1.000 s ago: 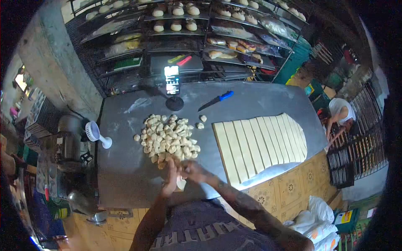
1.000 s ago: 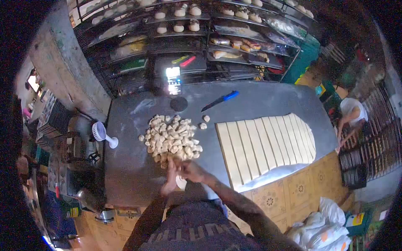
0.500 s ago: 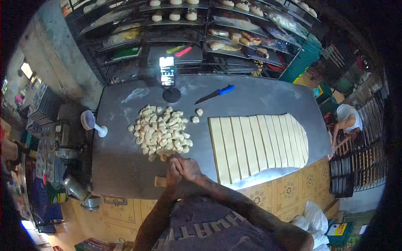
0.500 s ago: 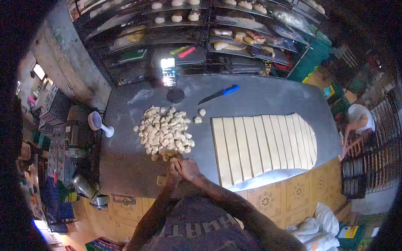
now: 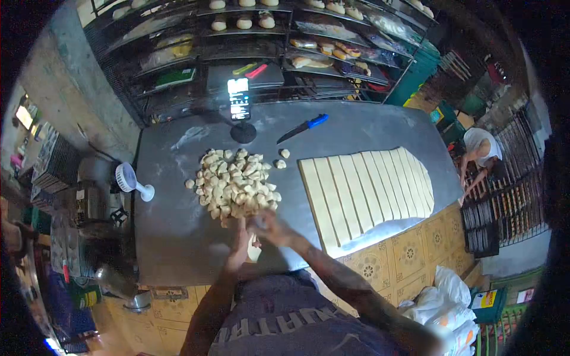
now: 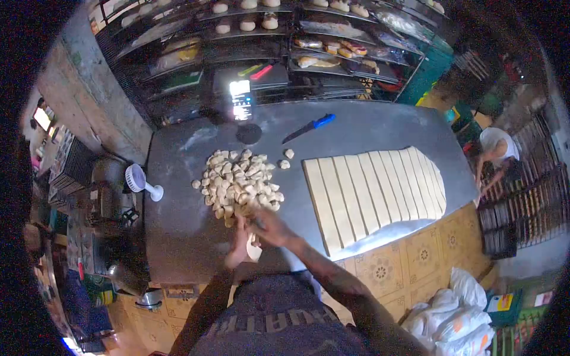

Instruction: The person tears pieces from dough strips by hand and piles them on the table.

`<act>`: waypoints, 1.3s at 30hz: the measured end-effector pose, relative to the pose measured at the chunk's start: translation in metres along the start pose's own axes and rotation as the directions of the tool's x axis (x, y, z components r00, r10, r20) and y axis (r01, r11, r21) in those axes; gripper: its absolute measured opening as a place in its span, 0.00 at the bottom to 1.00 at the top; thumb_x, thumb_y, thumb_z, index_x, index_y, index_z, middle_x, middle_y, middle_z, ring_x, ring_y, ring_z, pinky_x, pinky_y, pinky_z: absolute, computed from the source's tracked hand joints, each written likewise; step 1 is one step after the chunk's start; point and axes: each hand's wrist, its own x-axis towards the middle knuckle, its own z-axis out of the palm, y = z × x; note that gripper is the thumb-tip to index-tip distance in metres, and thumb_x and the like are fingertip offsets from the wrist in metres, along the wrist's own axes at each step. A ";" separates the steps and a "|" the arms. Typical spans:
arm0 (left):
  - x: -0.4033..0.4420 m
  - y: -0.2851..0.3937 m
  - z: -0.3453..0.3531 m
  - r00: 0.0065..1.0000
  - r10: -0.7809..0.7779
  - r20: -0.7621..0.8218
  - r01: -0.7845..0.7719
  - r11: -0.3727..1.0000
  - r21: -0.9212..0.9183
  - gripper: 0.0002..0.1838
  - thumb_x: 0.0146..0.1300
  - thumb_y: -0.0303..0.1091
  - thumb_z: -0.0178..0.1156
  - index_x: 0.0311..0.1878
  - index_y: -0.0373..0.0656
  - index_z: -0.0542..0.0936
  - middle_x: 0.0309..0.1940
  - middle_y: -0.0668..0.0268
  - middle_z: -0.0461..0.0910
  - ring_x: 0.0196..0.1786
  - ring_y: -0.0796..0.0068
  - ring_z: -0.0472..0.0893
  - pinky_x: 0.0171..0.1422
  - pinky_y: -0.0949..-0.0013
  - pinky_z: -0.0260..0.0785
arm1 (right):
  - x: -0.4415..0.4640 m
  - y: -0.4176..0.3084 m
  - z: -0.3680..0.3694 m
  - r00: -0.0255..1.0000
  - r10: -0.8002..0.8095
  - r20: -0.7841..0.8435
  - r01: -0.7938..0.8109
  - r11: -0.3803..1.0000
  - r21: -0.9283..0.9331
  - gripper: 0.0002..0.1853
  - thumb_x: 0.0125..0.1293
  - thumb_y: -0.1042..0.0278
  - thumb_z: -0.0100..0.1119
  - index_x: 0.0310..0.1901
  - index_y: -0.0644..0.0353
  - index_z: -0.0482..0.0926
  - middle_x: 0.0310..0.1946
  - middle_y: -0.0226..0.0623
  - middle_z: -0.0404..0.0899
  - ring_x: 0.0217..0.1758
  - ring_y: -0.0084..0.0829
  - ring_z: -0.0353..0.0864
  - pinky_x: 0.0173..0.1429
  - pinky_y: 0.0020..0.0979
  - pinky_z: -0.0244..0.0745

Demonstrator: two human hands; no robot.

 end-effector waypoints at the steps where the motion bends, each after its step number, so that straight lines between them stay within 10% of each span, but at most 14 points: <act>1: 0.003 -0.004 0.004 1.000 0.002 0.000 -0.002 1.000 -0.007 0.24 0.74 0.55 0.48 0.56 0.44 0.75 0.34 0.66 0.80 0.27 0.72 0.77 0.33 0.64 0.72 | -0.006 0.004 0.002 1.000 -0.004 0.005 0.004 1.000 -0.004 0.18 0.68 0.55 0.62 0.54 0.54 0.78 0.40 0.44 0.83 0.42 0.41 0.84 0.48 0.39 0.79; 5: 0.027 -0.044 0.006 0.936 0.297 0.189 -0.202 0.892 -0.404 0.24 0.78 0.53 0.42 0.62 0.44 0.73 0.37 0.67 0.80 0.27 0.76 0.77 0.34 0.67 0.73 | -0.013 0.020 0.003 0.941 0.084 0.327 -0.157 0.966 0.203 0.19 0.69 0.53 0.61 0.54 0.57 0.78 0.40 0.47 0.83 0.42 0.41 0.84 0.48 0.39 0.79; 6: 0.028 -0.067 0.003 0.926 0.370 0.068 -0.373 0.927 0.040 0.24 0.79 0.52 0.41 0.63 0.43 0.71 0.40 0.67 0.80 0.30 0.75 0.78 0.38 0.67 0.73 | -0.013 0.003 -0.011 0.921 0.190 0.340 -0.247 0.960 0.131 0.19 0.70 0.53 0.59 0.54 0.57 0.78 0.39 0.47 0.83 0.42 0.41 0.84 0.48 0.39 0.79; 8: 0.036 -0.096 0.006 0.803 0.596 -0.006 -0.327 0.449 0.831 0.24 0.80 0.48 0.40 0.67 0.41 0.69 0.45 0.65 0.80 0.37 0.75 0.80 0.45 0.68 0.74 | -0.006 -0.014 -0.041 0.855 0.392 0.340 -0.409 0.912 -0.026 0.19 0.72 0.51 0.56 0.53 0.58 0.78 0.39 0.48 0.83 0.41 0.43 0.84 0.48 0.39 0.80; 13: 0.017 -0.079 0.024 0.842 0.539 0.029 -0.376 0.548 0.747 0.23 0.77 0.43 0.45 0.68 0.41 0.67 0.44 0.61 0.82 0.40 0.62 0.82 0.48 0.64 0.74 | -0.028 0.036 -0.019 0.901 0.374 0.220 -0.353 0.927 -0.129 0.20 0.75 0.49 0.49 0.50 0.59 0.78 0.35 0.47 0.84 0.37 0.41 0.85 0.45 0.40 0.80; 17: 0.019 -0.078 0.028 0.840 0.540 0.051 -0.436 0.615 0.657 0.24 0.74 0.39 0.48 0.69 0.40 0.65 0.43 0.57 0.83 0.42 0.53 0.83 0.50 0.61 0.74 | -0.035 0.061 0.008 0.986 0.030 0.162 0.013 0.966 -0.259 0.20 0.75 0.49 0.46 0.48 0.59 0.78 0.36 0.44 0.85 0.38 0.39 0.86 0.43 0.40 0.80; 21: 0.066 -0.094 0.025 0.583 0.758 0.293 -0.509 0.059 0.859 0.26 0.74 0.42 0.49 0.68 0.37 0.67 0.57 0.53 0.74 0.55 0.64 0.77 0.60 0.61 0.71 | 0.010 0.022 -0.028 0.790 0.497 0.360 -0.502 0.861 -0.086 0.18 0.72 0.53 0.52 0.52 0.58 0.78 0.42 0.45 0.84 0.43 0.38 0.85 0.48 0.37 0.80; 25: 0.050 -0.074 0.021 0.763 0.610 0.211 -0.469 0.299 0.831 0.26 0.72 0.47 0.51 0.65 0.38 0.70 0.50 0.55 0.77 0.51 0.62 0.78 0.55 0.59 0.73 | 0.027 0.067 -0.004 0.998 0.062 0.025 -0.059 0.992 -0.111 0.18 0.69 0.57 0.59 0.55 0.56 0.78 0.46 0.41 0.83 0.42 0.40 0.83 0.46 0.38 0.80; 28: -0.003 -0.033 0.003 0.872 0.468 0.141 -0.375 0.455 0.807 0.26 0.71 0.50 0.53 0.62 0.39 0.72 0.45 0.56 0.80 0.48 0.61 0.79 0.52 0.57 0.74 | 0.031 0.089 0.009 0.927 -0.329 -0.179 0.290 0.933 -0.214 0.20 0.66 0.60 0.64 0.58 0.55 0.78 0.48 0.39 0.82 0.41 0.41 0.82 0.44 0.38 0.80; 33: -0.036 0.008 0.029 0.904 0.387 0.182 -0.416 0.894 0.164 0.31 0.69 0.57 0.54 0.61 0.39 0.72 0.42 0.56 0.80 0.45 0.61 0.80 0.49 0.57 0.74 | -0.005 0.015 -0.004 0.976 0.054 0.211 -0.080 0.990 0.118 0.22 0.67 0.57 0.62 0.58 0.60 0.76 0.40 0.44 0.82 0.42 0.36 0.83 0.52 0.42 0.77; 37: -0.023 -0.014 0.037 0.897 0.382 0.222 -0.273 0.875 -0.399 0.35 0.68 0.63 0.54 0.60 0.39 0.72 0.40 0.56 0.80 0.43 0.61 0.81 0.46 0.57 0.75 | -0.010 0.013 -0.014 0.878 0.182 0.443 -0.265 0.955 0.131 0.24 0.70 0.53 0.58 0.61 0.60 0.74 0.46 0.47 0.80 0.43 0.39 0.83 0.53 0.42 0.77; 38: 0.005 -0.062 0.005 0.863 0.476 0.168 -0.504 0.833 0.231 0.32 0.71 0.59 0.51 0.63 0.38 0.71 0.41 0.56 0.80 0.43 0.62 0.80 0.46 0.57 0.74 | -0.020 0.028 -0.003 0.886 0.237 0.400 -0.311 0.941 0.133 0.21 0.70 0.55 0.58 0.57 0.60 0.76 0.41 0.45 0.81 0.41 0.40 0.84 0.50 0.43 0.78; 39: 0.039 -0.100 -0.010 0.805 0.566 0.180 -0.475 0.431 0.767 0.30 0.74 0.55 0.49 0.65 0.37 0.69 0.42 0.56 0.79 0.43 0.63 0.80 0.45 0.57 0.74 | -0.028 0.044 0.007 0.888 0.291 0.356 -0.357 0.924 0.136 0.17 0.71 0.56 0.58 0.53 0.61 0.77 0.37 0.44 0.83 0.38 0.42 0.85 0.46 0.43 0.78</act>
